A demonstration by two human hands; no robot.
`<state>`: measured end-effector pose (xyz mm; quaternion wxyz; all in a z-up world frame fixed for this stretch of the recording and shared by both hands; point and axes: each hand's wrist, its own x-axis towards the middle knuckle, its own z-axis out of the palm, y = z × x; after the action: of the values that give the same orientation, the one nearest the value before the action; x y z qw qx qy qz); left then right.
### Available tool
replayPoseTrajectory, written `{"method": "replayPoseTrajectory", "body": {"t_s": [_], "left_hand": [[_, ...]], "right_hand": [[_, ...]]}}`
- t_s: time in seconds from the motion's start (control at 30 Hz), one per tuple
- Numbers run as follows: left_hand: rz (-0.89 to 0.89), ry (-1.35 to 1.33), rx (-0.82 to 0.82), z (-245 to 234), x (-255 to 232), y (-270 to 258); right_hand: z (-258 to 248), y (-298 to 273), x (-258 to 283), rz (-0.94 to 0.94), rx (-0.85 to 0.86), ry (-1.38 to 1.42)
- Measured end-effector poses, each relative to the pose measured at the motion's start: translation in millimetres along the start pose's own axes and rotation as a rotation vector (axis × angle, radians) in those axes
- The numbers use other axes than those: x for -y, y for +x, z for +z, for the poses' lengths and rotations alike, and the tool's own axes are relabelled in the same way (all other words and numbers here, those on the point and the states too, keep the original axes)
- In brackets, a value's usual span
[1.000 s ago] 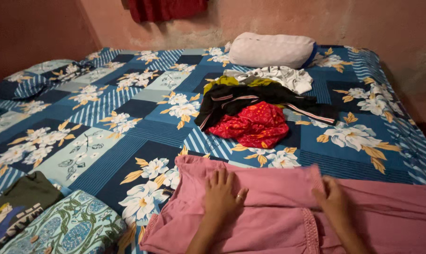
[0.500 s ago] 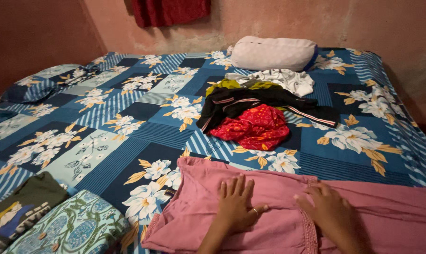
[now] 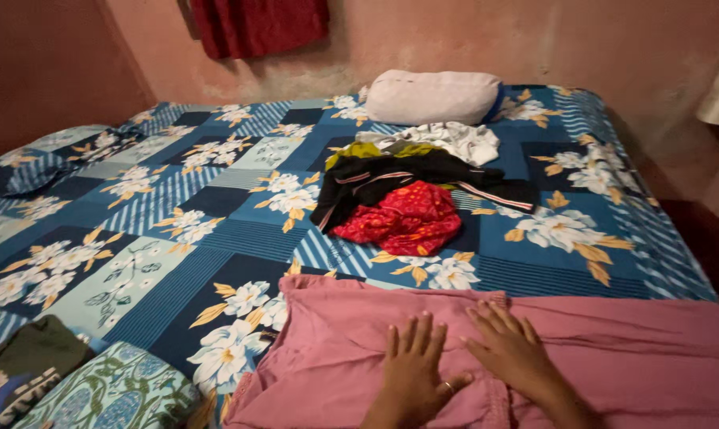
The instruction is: The person folds a pink garment on a bed, smoothing and aligning it before rolling it into a compact bundle. They then pick up a black garment and begin to fold it in the same manner.
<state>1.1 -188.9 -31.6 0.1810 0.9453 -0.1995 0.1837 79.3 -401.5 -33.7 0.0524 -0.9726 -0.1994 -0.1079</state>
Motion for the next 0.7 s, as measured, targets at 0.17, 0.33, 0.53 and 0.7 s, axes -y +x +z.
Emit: {"method": "replayPoseTrajectory", "body": {"t_s": [0.17, 0.33, 0.53, 0.7], "left_hand": [[0.147, 0.31, -0.278, -19.8, -30.3, 0.4], [0.071, -0.087, -0.051, -23.4, -71.6, -12.9], [-0.063, -0.077, -0.16, 0.9, -83.8, -10.8], [0.006, -0.299, -0.149, 2.2, -100.5, -28.2]], "right_hand": [[-12.7, -15.6, -6.2, -0.028, -0.374, 0.308], [-31.2, -34.9, -10.7, 0.072, -0.552, 0.474], [-34.1, -58.3, -9.5, -0.021, -0.619, 0.515], [-37.2, -70.2, -3.7, 0.002, -0.679, 0.679]]}}
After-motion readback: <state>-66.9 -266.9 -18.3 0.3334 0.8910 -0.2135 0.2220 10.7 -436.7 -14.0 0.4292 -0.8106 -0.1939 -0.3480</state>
